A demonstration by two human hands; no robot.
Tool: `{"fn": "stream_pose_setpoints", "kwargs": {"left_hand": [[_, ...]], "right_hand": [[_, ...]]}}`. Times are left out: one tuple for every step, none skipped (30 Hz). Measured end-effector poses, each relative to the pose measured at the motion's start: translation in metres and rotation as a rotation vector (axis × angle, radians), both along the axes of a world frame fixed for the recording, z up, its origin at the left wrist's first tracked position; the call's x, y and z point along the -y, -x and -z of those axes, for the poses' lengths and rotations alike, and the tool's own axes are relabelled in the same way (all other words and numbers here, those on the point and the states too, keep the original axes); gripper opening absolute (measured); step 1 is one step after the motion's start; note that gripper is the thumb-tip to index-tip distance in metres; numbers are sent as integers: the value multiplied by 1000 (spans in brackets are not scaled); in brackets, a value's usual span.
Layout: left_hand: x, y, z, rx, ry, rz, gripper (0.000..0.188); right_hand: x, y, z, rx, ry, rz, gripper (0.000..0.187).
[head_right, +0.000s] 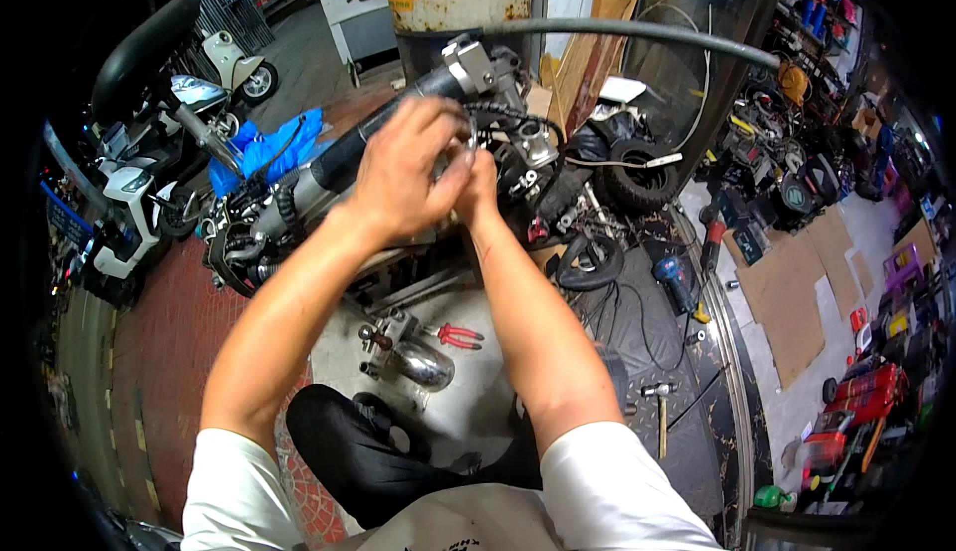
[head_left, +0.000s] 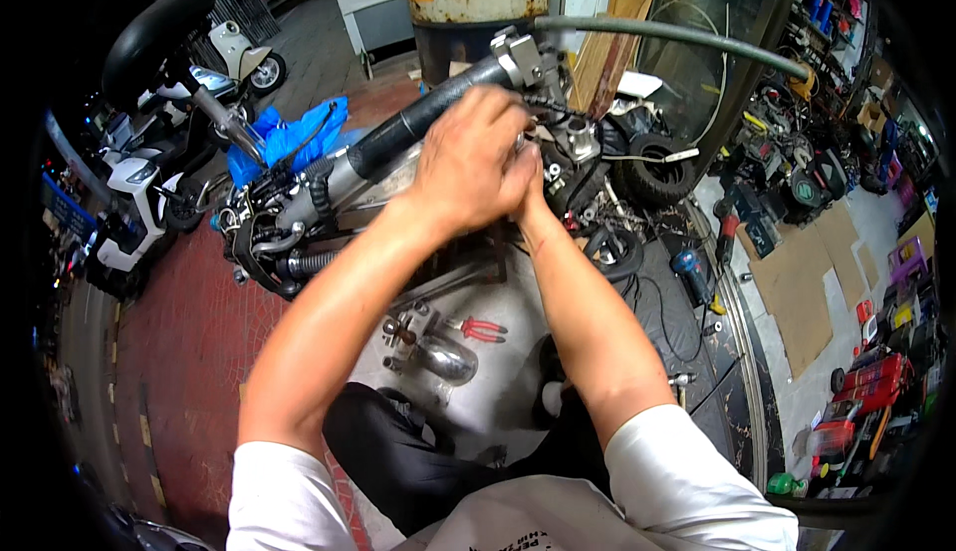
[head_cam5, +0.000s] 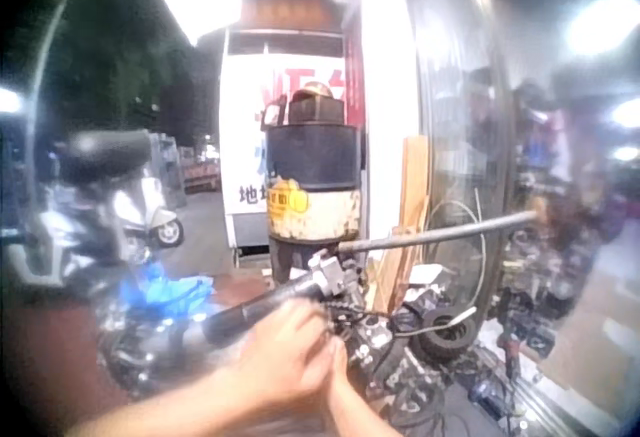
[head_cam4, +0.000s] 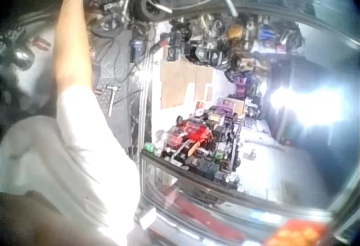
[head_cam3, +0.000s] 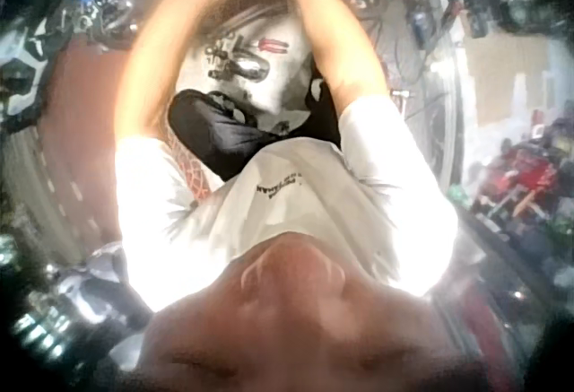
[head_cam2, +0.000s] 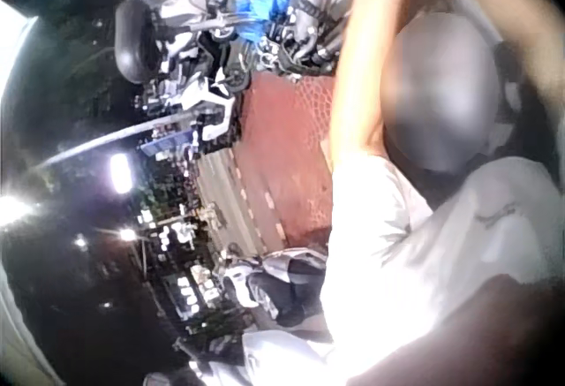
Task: The person assembles the front end of a motorcycle, including the handlebars, front forks, and front wheel. They use a hammer to tap components into place and adjust the handlebar position.
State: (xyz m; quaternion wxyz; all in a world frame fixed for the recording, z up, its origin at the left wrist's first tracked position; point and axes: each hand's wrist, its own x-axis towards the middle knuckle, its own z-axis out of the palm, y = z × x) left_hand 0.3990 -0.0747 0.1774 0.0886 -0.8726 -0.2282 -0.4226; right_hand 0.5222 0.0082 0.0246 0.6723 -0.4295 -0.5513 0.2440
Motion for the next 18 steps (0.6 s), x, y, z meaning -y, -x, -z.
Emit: {"fn": "stream_pose_setpoints", "kwargs": {"left_hand": [[-17, 2, -11, -58, -78, -130, 36], [-36, -2, -19, -63, -49, -257, 45], [-56, -4, -26, -72, -21, -382, 55], [-75, -1, -28, -93, 99, -441, 66], [-91, 2, -35, -107, 219, -502, 78], [-99, -8, -50, -181, 466, -520, 91], [-103, -8, -54, -235, 587, -539, 92], [-104, -12, -47, -255, 575, -560, 90], [-104, -15, -39, -274, 561, -582, 88], [-101, -23, -35, -252, 530, -588, 83], [-102, -25, -33, -237, 518, -526, 81], [-103, -29, -31, -241, 515, -516, 80], [-103, -12, -25, -245, 530, -559, 79], [-104, -12, -23, -243, 529, -565, 79], [-105, -15, -24, -239, 519, -574, 79], [-104, -17, -23, -214, 479, -551, 82], [-104, -15, -22, -232, 487, -556, 82], [-103, -17, -23, -227, 498, -563, 81]], "right_hand": [[11, 6, -14, 220, 45, 68, 34], [16, 3, -18, 129, 149, 72, 36], [15, 4, -21, 30, 250, 75, 39], [15, 8, -21, 15, 259, 75, 42], [11, 12, -19, 6, 264, 73, 44], [1, 3, -8, -38, 232, 43, 46], [6, 8, -15, -37, 229, 40, 45], [13, 7, -21, -41, 317, 1, 45], [17, 3, -30, -43, 404, -39, 44], [17, -8, -31, -61, 426, -117, 44], [17, -21, -25, -81, 454, -200, 45], [16, -42, -22, 135, 467, -135, 48], [55, -36, -69, 500, 496, -49, 49], [82, -50, -102, 620, 469, -38, 48], [97, -75, -132, 666, 458, -45, 45], [116, -99, -161, 663, 261, 57, 41], [134, -115, -195, 619, 162, 138, 38], [146, -140, -223, 651, 9, 276, 35]]}}
